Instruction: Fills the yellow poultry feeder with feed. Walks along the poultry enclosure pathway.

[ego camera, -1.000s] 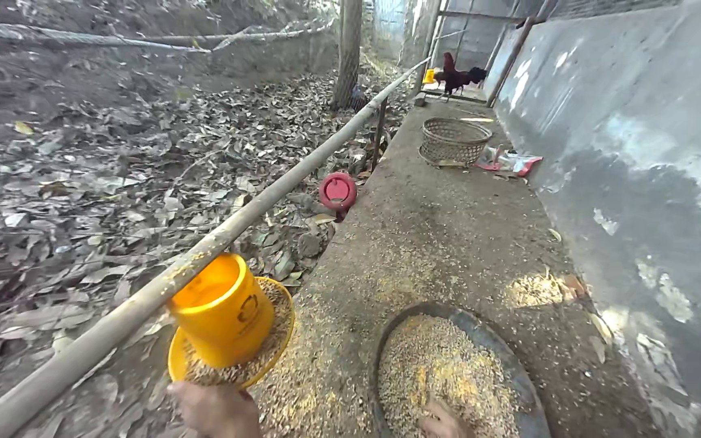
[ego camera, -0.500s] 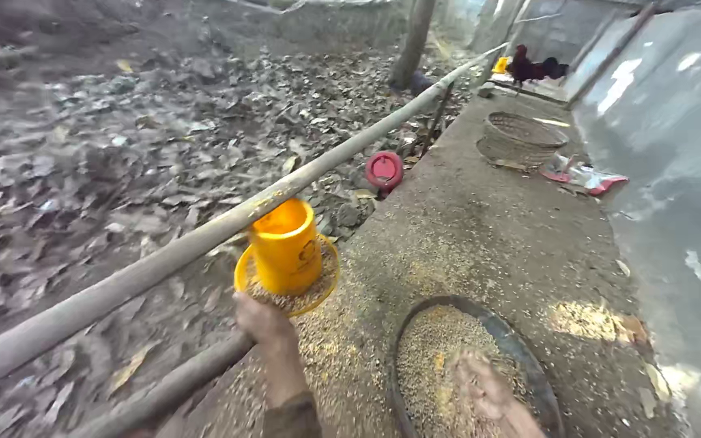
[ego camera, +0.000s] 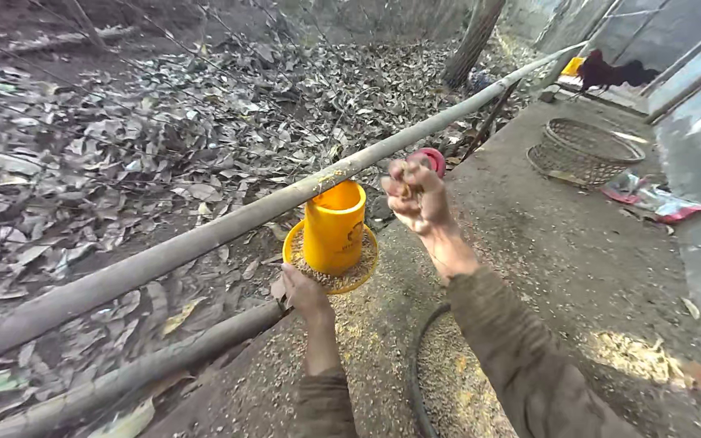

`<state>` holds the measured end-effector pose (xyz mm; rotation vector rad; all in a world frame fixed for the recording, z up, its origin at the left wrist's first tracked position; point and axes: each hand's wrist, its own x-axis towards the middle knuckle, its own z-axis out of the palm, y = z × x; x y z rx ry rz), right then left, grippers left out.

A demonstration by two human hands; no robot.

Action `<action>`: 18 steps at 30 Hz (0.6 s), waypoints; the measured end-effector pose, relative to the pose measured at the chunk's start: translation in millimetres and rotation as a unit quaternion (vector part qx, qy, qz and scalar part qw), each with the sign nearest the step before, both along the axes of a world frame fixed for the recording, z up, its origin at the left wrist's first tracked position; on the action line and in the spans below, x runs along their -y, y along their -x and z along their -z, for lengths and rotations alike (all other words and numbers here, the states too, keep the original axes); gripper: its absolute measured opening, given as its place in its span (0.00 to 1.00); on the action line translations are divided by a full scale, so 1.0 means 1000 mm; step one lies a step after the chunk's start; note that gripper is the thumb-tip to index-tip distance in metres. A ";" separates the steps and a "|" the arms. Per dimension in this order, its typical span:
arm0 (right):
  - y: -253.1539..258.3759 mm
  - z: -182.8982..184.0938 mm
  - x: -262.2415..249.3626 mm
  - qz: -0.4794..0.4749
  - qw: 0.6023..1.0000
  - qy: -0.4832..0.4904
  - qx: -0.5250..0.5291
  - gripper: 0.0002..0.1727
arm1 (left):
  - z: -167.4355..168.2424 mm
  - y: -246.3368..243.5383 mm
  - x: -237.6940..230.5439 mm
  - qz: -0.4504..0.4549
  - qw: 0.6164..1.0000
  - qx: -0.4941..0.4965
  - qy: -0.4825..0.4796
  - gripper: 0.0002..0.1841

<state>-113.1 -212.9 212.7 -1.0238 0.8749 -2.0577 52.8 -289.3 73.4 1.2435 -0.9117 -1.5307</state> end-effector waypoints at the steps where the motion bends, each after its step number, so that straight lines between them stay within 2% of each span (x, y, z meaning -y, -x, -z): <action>1: 0.000 -0.005 0.018 -0.012 0.999 0.030 0.004 0.07 | -0.001 0.000 -0.001 -0.003 1.000 0.003 0.001 0.33; 4: -0.011 -0.010 0.051 -0.016 0.997 0.075 -0.024 0.08 | -0.006 -0.002 -0.004 0.002 1.000 0.009 -0.009 0.32; 8: -0.016 -0.001 0.079 0.027 0.996 0.076 -0.036 0.08 | -0.010 -0.002 -0.009 0.015 0.999 0.023 -0.020 0.33; 11: -0.015 0.002 0.085 0.083 0.991 0.067 -0.079 0.08 | -0.010 -0.001 -0.009 0.009 1.000 0.014 -0.022 0.33; 18: -0.008 0.001 0.092 0.074 0.977 0.132 -0.147 0.10 | -0.007 0.001 -0.011 0.002 1.000 0.004 -0.011 0.32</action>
